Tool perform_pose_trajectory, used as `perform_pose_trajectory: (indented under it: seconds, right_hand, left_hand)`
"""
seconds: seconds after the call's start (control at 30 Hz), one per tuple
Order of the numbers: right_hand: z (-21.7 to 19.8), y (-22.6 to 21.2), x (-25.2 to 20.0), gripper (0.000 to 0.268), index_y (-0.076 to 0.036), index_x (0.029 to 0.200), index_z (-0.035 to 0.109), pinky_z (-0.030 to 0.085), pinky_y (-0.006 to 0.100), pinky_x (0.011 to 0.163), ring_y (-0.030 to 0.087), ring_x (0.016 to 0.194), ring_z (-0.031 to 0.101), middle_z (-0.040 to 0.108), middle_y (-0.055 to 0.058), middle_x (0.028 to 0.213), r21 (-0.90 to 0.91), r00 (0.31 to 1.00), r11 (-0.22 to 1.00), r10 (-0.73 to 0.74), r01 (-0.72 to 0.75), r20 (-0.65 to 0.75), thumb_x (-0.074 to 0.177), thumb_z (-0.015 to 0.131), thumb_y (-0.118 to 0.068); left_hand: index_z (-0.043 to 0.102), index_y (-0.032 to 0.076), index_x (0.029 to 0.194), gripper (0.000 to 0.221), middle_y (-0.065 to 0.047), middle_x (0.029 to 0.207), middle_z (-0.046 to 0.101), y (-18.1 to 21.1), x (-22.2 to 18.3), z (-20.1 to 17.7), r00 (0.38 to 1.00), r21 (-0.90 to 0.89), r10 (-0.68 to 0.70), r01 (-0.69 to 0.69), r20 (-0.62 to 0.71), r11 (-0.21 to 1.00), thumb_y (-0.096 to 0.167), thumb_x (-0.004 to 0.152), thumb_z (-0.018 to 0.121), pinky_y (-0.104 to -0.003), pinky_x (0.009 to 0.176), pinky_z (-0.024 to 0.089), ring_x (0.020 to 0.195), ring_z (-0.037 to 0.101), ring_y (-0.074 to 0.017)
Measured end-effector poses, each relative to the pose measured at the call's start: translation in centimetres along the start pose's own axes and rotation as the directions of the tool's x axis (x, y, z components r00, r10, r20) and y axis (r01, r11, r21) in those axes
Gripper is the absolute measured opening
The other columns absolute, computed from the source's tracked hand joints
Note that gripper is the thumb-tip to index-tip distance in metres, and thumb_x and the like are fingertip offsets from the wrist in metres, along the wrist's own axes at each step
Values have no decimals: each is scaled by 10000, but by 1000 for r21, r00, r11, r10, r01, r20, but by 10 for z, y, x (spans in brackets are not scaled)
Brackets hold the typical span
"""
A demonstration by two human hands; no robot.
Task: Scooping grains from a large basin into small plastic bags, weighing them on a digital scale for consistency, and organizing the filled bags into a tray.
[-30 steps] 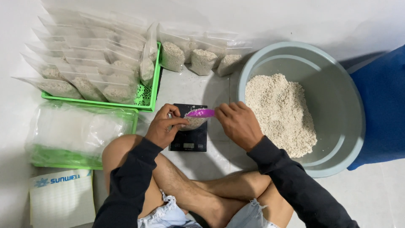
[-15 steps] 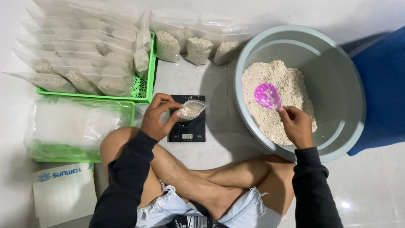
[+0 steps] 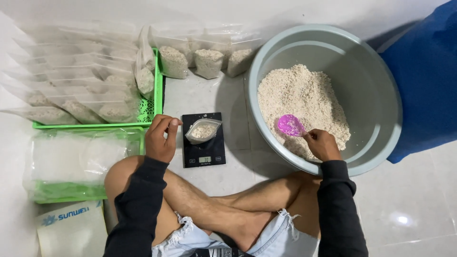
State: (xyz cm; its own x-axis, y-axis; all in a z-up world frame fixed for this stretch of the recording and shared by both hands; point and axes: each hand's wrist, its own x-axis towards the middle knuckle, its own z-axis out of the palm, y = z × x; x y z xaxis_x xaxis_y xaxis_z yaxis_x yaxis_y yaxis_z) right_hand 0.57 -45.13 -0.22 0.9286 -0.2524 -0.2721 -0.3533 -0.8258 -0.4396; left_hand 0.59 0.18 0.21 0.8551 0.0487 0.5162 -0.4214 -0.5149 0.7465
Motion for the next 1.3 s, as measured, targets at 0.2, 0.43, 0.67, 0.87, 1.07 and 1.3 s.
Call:
perform_pose_trajectory:
  seconds: [0.2,0.43,0.67,0.87,1.07,1.3]
  right_hand:
    - [0,-2,0,457,1,1046,747,493,562,846,496,1008,642,720,249,894,-26,999,1000,15,-14,31,908,585,-403]
    - [14,26,19,416,1,1038,755,500,572,832,501,988,650,728,246,878,-60,1000,998,7,-7,13,893,590,-351]
    - [17,39,25,390,63,1054,733,533,536,795,490,931,671,714,286,884,-61,996,998,37,-32,86,936,528,-247]
    - [8,36,22,295,-50,1085,708,579,505,724,432,840,707,717,232,830,-158,999,987,5,-14,-53,911,564,-240]
    - [18,19,21,374,-148,1158,699,545,518,847,410,1000,681,705,201,1074,-235,967,957,-208,170,-146,786,673,-123]
    - [20,-174,-63,546,-44,1326,563,404,558,1045,453,1256,511,584,241,1302,261,598,551,-787,792,-154,816,749,-91]
  left_hand:
    - [706,79,898,267,-56,818,569,3,-1,-1,1000,-19,11,-11,-2,1000,182,1067,526,-320,631,510,701,603,-259]
    - [711,77,913,253,-59,827,583,2,-2,-1,1000,-30,8,-8,1,1000,183,1062,535,-328,649,521,727,619,-258]
    - [722,93,960,133,-59,900,633,-12,-5,3,999,7,18,-18,33,1000,176,1007,629,-323,676,553,805,652,-263]
    - [727,119,1003,93,-49,917,652,-10,-6,5,996,-19,-30,31,85,999,167,980,650,-332,692,556,821,657,-253]
    - [684,104,1103,287,-80,971,655,-3,-10,1,985,-40,-43,50,169,998,222,847,739,-386,767,543,889,677,-285]
    - [654,138,1210,583,-37,1055,655,-16,-13,12,954,62,-19,0,301,998,303,690,860,-398,883,489,986,670,-252]
